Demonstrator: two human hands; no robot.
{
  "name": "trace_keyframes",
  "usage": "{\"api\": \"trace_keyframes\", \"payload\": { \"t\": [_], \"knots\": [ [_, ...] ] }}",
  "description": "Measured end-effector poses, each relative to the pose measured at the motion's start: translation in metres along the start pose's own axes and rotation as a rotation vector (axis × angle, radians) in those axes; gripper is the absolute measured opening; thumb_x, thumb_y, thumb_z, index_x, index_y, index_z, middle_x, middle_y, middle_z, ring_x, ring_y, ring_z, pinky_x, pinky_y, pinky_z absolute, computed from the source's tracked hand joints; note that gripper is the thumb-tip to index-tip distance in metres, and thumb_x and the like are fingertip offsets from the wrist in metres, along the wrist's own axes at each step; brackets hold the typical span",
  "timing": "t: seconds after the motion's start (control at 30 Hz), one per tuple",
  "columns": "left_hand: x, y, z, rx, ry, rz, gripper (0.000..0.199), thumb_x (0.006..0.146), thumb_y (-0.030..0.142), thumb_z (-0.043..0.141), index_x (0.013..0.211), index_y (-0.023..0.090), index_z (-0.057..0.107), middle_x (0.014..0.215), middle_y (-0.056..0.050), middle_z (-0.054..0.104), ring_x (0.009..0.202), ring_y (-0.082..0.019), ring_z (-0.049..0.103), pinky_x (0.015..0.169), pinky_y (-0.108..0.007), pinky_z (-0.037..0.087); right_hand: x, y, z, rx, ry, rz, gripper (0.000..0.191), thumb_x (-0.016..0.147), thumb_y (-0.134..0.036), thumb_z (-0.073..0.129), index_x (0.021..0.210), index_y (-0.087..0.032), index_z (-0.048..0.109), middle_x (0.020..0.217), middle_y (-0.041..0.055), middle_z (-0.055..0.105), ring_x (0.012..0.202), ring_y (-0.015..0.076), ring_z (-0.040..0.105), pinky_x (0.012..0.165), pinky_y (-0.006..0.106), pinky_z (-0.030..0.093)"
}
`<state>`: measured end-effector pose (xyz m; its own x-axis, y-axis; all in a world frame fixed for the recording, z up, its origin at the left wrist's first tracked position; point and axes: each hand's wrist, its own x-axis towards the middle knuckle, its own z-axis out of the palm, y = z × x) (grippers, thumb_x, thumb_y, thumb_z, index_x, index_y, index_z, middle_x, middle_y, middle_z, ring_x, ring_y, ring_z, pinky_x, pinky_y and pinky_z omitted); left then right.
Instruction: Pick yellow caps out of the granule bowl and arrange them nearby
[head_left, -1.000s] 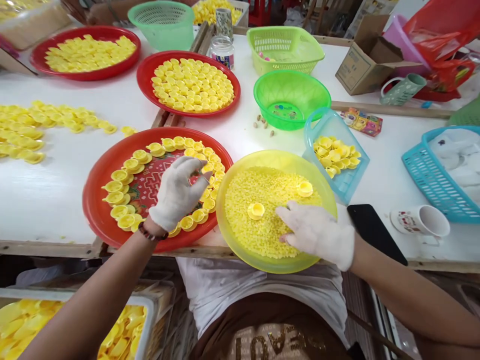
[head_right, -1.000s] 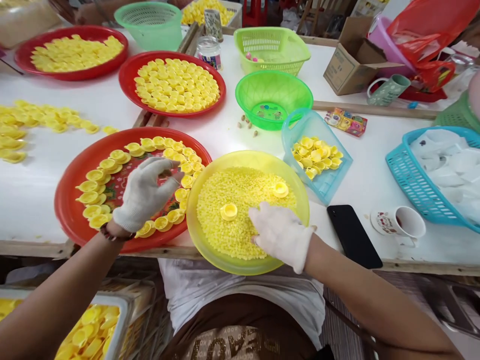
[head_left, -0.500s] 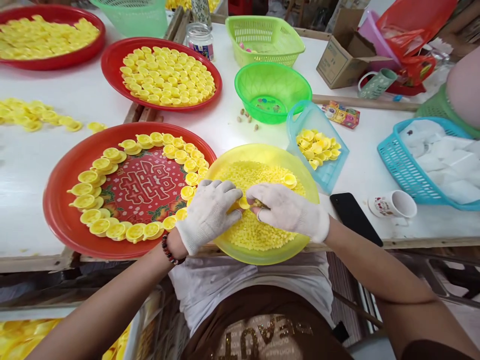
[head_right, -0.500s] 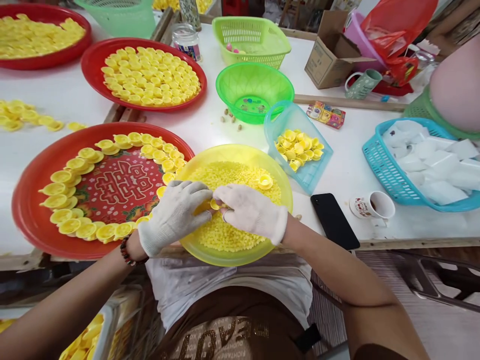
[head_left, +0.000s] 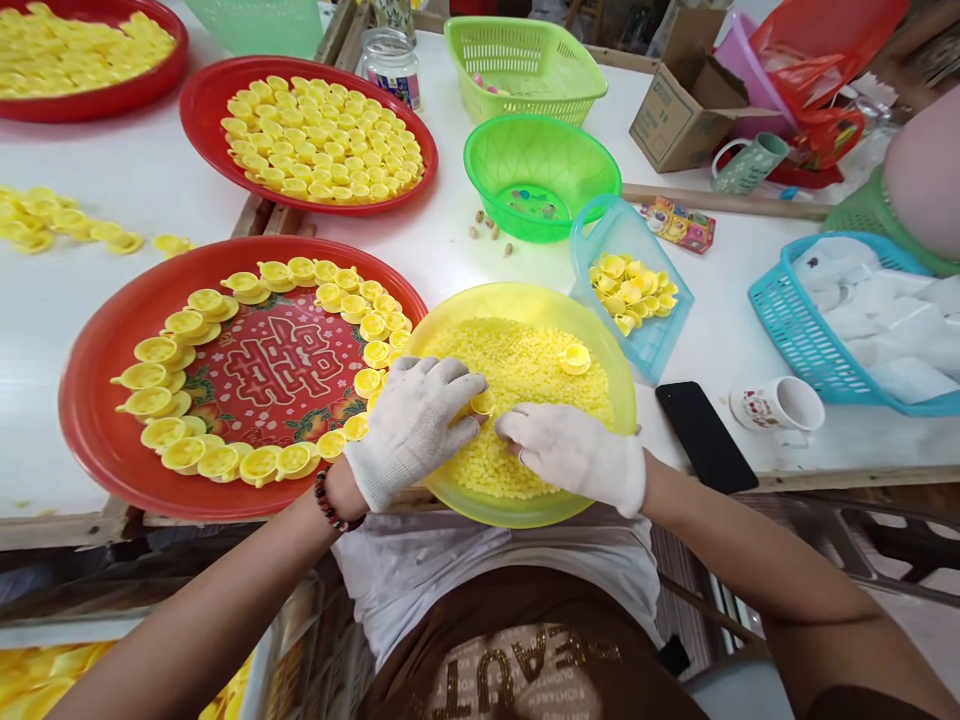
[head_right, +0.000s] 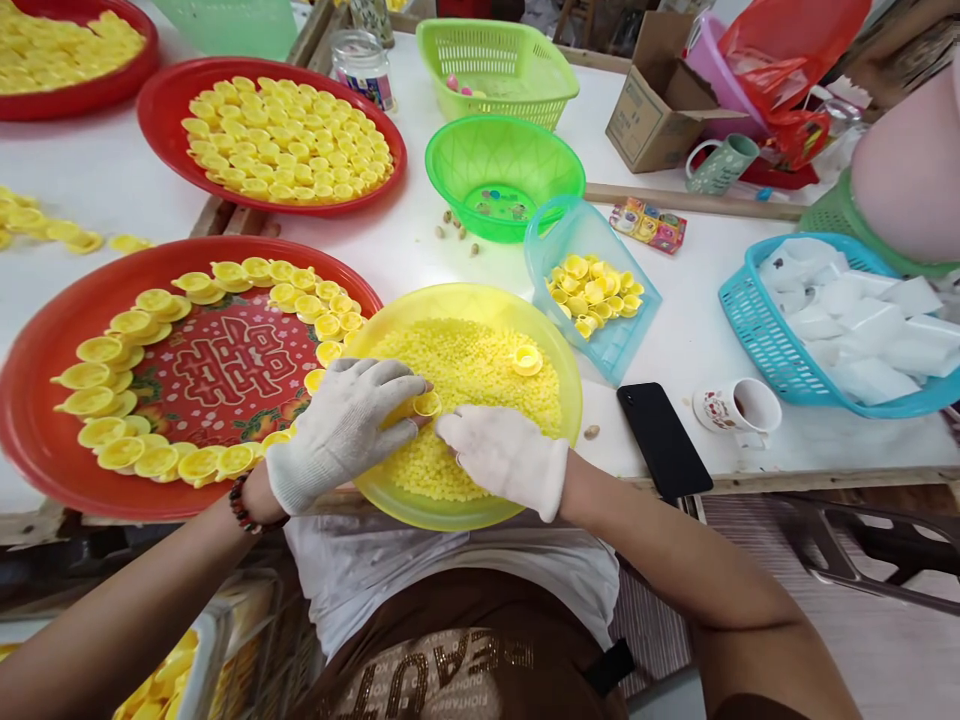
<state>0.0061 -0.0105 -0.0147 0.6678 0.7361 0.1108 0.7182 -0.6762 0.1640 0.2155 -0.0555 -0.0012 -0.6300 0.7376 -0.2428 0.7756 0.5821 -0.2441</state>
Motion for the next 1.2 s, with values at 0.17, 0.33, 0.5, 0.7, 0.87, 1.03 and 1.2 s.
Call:
{"api": "trace_keyframes", "payload": {
  "t": [0.17,0.33,0.5,0.7,0.87,1.03,1.2],
  "knots": [
    [-0.001,-0.002,0.0,-0.036,0.048,0.007,0.021,0.086,0.034,0.065,0.104,0.022,0.066,0.103,-0.004,0.07,0.091,-0.026,0.063,0.081,-0.042,0.042,0.007,0.004,-0.021,0.092,0.205,0.001,0.01,0.098,-0.015,0.049,0.097,-0.018,0.059,0.092,0.0029,0.064,0.082,0.0158,0.058,0.074,0.03,0.044],
    [-0.003,-0.003,0.001,-0.126,0.106,0.014,0.02,0.084,0.029,0.066,0.101,0.02,0.064,0.099,-0.004,0.069,0.09,-0.025,0.064,0.081,-0.041,0.044,0.016,0.004,-0.032,0.158,0.319,-0.047,0.016,0.097,-0.012,0.048,0.107,-0.018,0.059,0.1,0.0055,0.066,0.09,0.0177,0.059,0.079,0.031,0.046],
    [-0.014,-0.009,-0.009,-0.334,0.241,-0.034,0.026,0.089,0.04,0.065,0.105,0.019,0.063,0.106,-0.005,0.069,0.1,-0.022,0.064,0.091,-0.038,0.048,0.009,0.015,-0.031,0.179,0.359,-0.015,0.014,0.095,-0.012,0.049,0.099,-0.019,0.06,0.096,0.0047,0.066,0.086,0.018,0.06,0.079,0.032,0.046],
    [-0.034,-0.084,-0.031,-0.166,0.423,-0.429,0.026,0.089,0.037,0.061,0.108,0.019,0.064,0.102,-0.006,0.067,0.094,-0.021,0.062,0.088,-0.036,0.05,0.007,0.025,-0.021,0.185,0.281,-0.001,0.015,0.094,-0.011,0.048,0.087,-0.02,0.058,0.087,0.0032,0.065,0.078,0.0171,0.058,0.075,0.032,0.044],
    [-0.035,-0.172,-0.019,-0.024,0.371,-0.697,0.03,0.085,0.037,0.058,0.103,0.014,0.065,0.091,-0.006,0.063,0.086,-0.018,0.055,0.08,-0.033,0.046,0.032,0.019,-0.034,0.231,0.275,-0.081,0.015,0.095,-0.014,0.047,0.088,-0.019,0.06,0.088,0.0035,0.065,0.078,0.0163,0.057,0.076,0.032,0.044],
    [-0.02,-0.204,0.0,-0.051,0.32,-0.701,0.025,0.079,0.026,0.057,0.099,0.014,0.065,0.09,-0.008,0.063,0.086,-0.02,0.055,0.083,-0.034,0.046,0.097,0.005,-0.065,0.345,0.304,-0.268,0.017,0.092,-0.011,0.047,0.087,-0.017,0.061,0.085,0.001,0.064,0.078,0.0133,0.054,0.076,0.028,0.042],
    [-0.019,-0.192,0.001,-0.036,0.404,-0.645,0.034,0.082,0.026,0.055,0.113,0.014,0.063,0.113,-0.013,0.061,0.097,-0.024,0.058,0.09,-0.037,0.048,0.183,-0.011,-0.082,0.362,0.285,-0.287,0.014,0.088,-0.007,0.05,0.085,-0.016,0.061,0.079,-0.001,0.059,0.073,0.0116,0.049,0.073,0.025,0.041]
  ]
}}
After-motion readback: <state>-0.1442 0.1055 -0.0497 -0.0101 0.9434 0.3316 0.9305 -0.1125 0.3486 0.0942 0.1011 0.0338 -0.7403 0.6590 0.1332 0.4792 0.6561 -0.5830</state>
